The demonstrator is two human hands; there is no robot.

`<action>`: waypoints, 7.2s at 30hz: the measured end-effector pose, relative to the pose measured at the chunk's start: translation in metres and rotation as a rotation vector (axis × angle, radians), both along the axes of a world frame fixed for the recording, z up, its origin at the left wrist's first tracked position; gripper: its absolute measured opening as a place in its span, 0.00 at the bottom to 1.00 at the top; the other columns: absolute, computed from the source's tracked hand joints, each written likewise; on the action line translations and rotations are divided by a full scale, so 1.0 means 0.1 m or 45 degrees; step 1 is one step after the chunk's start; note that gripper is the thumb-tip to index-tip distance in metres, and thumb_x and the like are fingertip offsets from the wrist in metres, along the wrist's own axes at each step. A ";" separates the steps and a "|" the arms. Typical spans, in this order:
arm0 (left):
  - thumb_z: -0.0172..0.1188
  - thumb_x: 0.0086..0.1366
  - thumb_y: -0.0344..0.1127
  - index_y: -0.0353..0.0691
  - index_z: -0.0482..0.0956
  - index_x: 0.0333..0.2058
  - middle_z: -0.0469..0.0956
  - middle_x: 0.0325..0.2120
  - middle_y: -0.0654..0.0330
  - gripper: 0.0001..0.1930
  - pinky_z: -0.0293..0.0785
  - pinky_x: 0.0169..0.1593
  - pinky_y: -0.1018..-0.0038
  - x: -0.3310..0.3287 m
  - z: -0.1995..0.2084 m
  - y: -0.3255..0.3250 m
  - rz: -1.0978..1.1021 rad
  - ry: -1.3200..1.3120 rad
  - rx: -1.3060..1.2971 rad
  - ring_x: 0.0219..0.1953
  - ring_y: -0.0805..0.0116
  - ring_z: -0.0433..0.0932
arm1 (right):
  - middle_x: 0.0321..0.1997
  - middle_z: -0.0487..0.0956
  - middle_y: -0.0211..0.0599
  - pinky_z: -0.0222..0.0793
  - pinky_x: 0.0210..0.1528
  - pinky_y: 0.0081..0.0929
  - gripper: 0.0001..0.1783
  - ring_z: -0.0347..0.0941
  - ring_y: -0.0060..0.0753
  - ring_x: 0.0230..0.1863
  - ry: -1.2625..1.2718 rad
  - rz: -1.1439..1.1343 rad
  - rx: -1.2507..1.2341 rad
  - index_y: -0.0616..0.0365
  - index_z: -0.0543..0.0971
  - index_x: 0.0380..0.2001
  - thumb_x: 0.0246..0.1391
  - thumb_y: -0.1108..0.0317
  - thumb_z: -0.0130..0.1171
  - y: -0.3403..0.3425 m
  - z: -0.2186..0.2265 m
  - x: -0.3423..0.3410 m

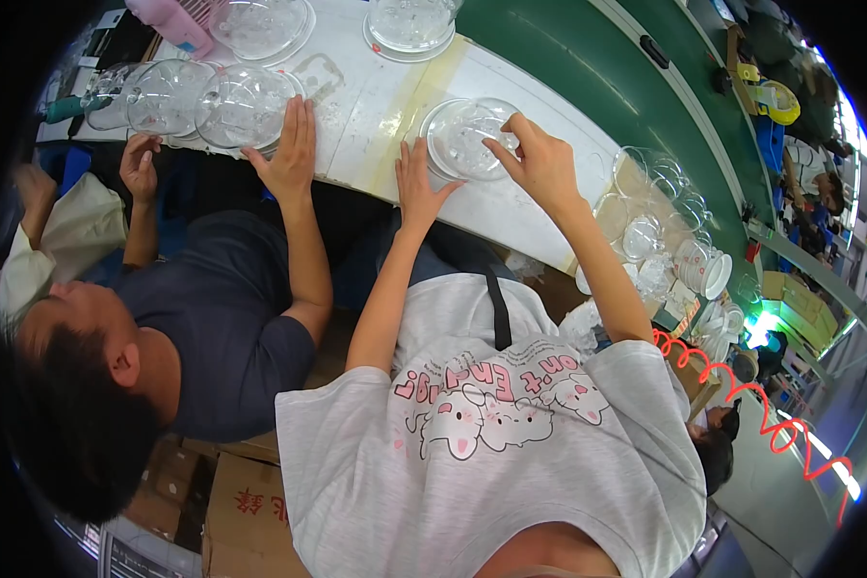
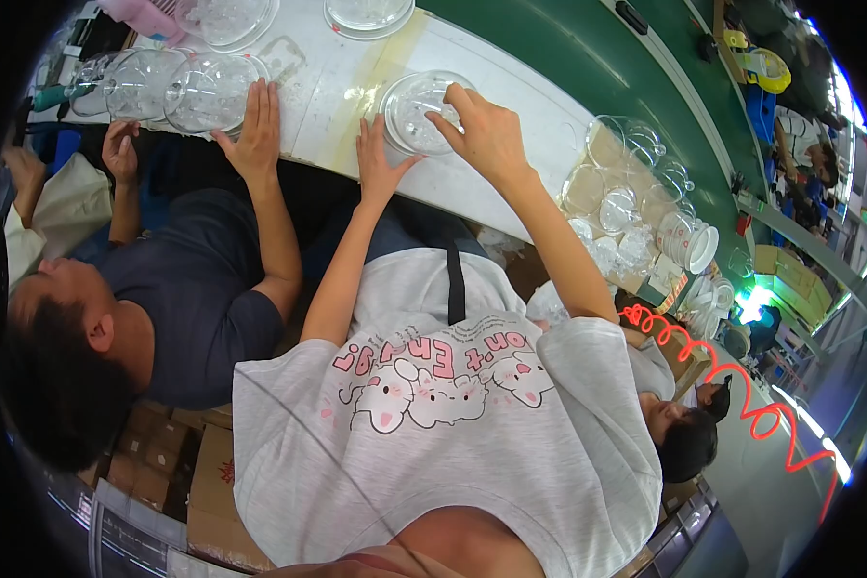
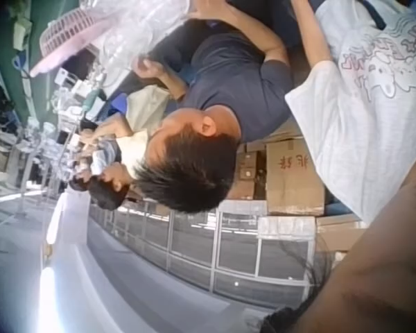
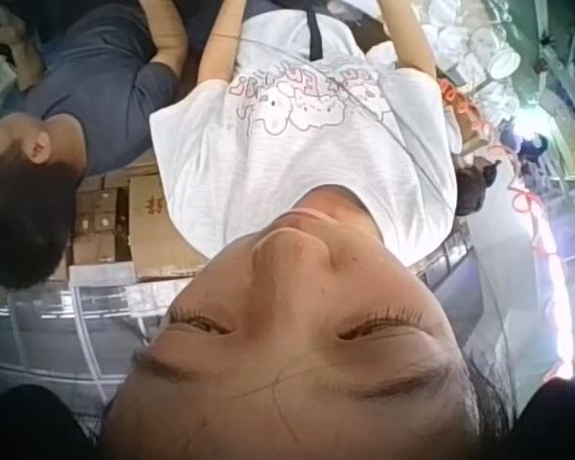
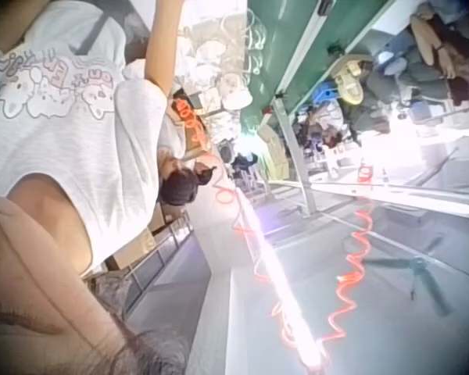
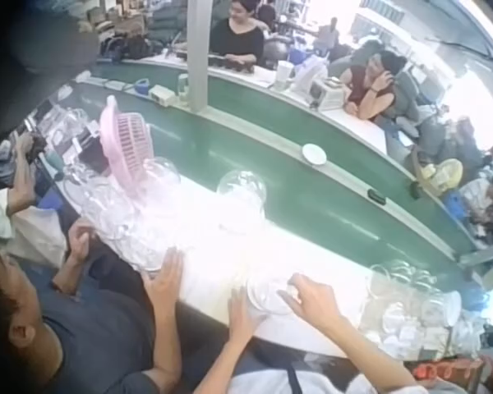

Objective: Assembling plastic dome covers for light fixtures at an industrial assembly line.

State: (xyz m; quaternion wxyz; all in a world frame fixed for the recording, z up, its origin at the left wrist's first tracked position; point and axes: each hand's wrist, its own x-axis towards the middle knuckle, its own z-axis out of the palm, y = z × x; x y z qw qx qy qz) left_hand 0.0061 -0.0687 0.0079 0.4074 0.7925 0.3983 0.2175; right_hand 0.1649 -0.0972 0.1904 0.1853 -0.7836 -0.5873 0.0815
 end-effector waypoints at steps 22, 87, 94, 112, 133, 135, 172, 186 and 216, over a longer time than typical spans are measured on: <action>0.65 0.48 0.50 0.40 0.53 0.60 0.55 0.60 0.50 0.45 0.46 0.61 0.50 -0.02 -0.06 0.04 -0.036 0.041 0.078 0.64 0.48 0.46 | 0.25 0.77 0.33 0.67 0.19 0.25 0.16 0.72 0.30 0.18 -0.036 -0.007 -0.087 0.55 0.69 0.28 0.46 0.56 0.61 -0.03 -0.03 -0.13; 0.68 0.46 0.41 0.36 0.62 0.54 0.65 0.53 0.52 0.37 0.48 0.62 0.54 0.12 -0.02 -0.14 -0.032 -0.146 -0.019 0.61 0.49 0.54 | 0.16 0.68 0.30 0.61 0.22 0.15 0.13 0.63 0.16 0.17 0.260 -0.400 -0.039 0.61 0.73 0.30 0.45 0.68 0.65 -0.38 0.04 -0.01; 0.68 0.46 0.42 0.36 0.63 0.53 0.65 0.53 0.52 0.37 0.48 0.61 0.55 0.12 -0.04 -0.14 -0.040 -0.150 0.002 0.61 0.49 0.55 | 0.16 0.68 0.31 0.61 0.21 0.16 0.12 0.63 0.18 0.17 0.300 -0.301 -0.042 0.62 0.74 0.30 0.44 0.70 0.65 -0.36 0.05 0.08; 0.67 0.47 0.43 0.37 0.64 0.53 0.66 0.52 0.52 0.36 0.49 0.61 0.54 0.15 -0.04 -0.14 -0.026 -0.153 0.039 0.61 0.50 0.56 | 0.23 0.73 0.35 0.65 0.21 0.21 0.13 0.67 0.26 0.17 0.241 -0.272 -0.081 0.60 0.73 0.30 0.45 0.65 0.63 -0.32 0.04 0.12; 0.72 0.35 0.51 0.34 0.47 0.60 0.52 0.60 0.48 0.57 0.42 0.63 0.52 0.35 -0.01 -0.08 -0.159 0.059 0.061 0.64 0.52 0.47 | 0.23 0.68 0.33 0.63 0.24 0.20 0.23 0.65 0.24 0.22 0.504 -0.267 0.041 0.60 0.68 0.39 0.41 0.64 0.67 -0.38 -0.11 0.20; 0.72 0.34 0.50 0.34 0.50 0.59 0.54 0.59 0.48 0.57 0.43 0.63 0.52 0.36 0.00 -0.08 -0.175 0.053 0.073 0.63 0.53 0.50 | 0.26 0.69 0.31 0.62 0.27 0.19 0.23 0.64 0.21 0.24 0.590 -0.353 0.137 0.59 0.68 0.40 0.42 0.66 0.67 -0.49 -0.04 0.18; 0.53 0.56 0.25 0.31 0.66 0.50 0.67 0.47 0.48 0.21 0.63 0.54 0.65 -0.37 0.58 -0.03 -0.010 -0.015 -0.024 0.50 0.55 0.66 | 0.29 0.75 0.38 0.66 0.34 0.31 0.06 0.72 0.40 0.32 -0.333 -1.534 0.565 0.56 0.76 0.30 0.45 0.72 0.58 -3.15 -0.08 0.97; 0.51 0.62 0.27 0.32 0.62 0.53 0.67 0.51 0.54 0.20 0.68 0.47 0.75 -0.54 0.70 -0.08 0.071 0.030 -0.403 0.47 0.64 0.72 | 0.39 0.78 0.43 0.69 0.42 0.44 0.14 0.74 0.45 0.43 -0.358 -1.900 -0.654 0.49 0.78 0.39 0.49 0.60 0.51 -5.15 -0.47 3.45; 0.52 0.62 0.36 0.37 0.62 0.56 0.74 0.36 0.55 0.23 0.75 0.21 0.77 0.90 0.72 0.23 -0.295 -0.147 -1.108 0.29 0.74 0.75 | 0.44 0.74 0.36 0.66 0.45 0.32 0.21 0.70 0.38 0.46 0.715 -0.900 0.001 0.51 0.72 0.47 0.48 0.64 0.59 -2.35 0.03 0.19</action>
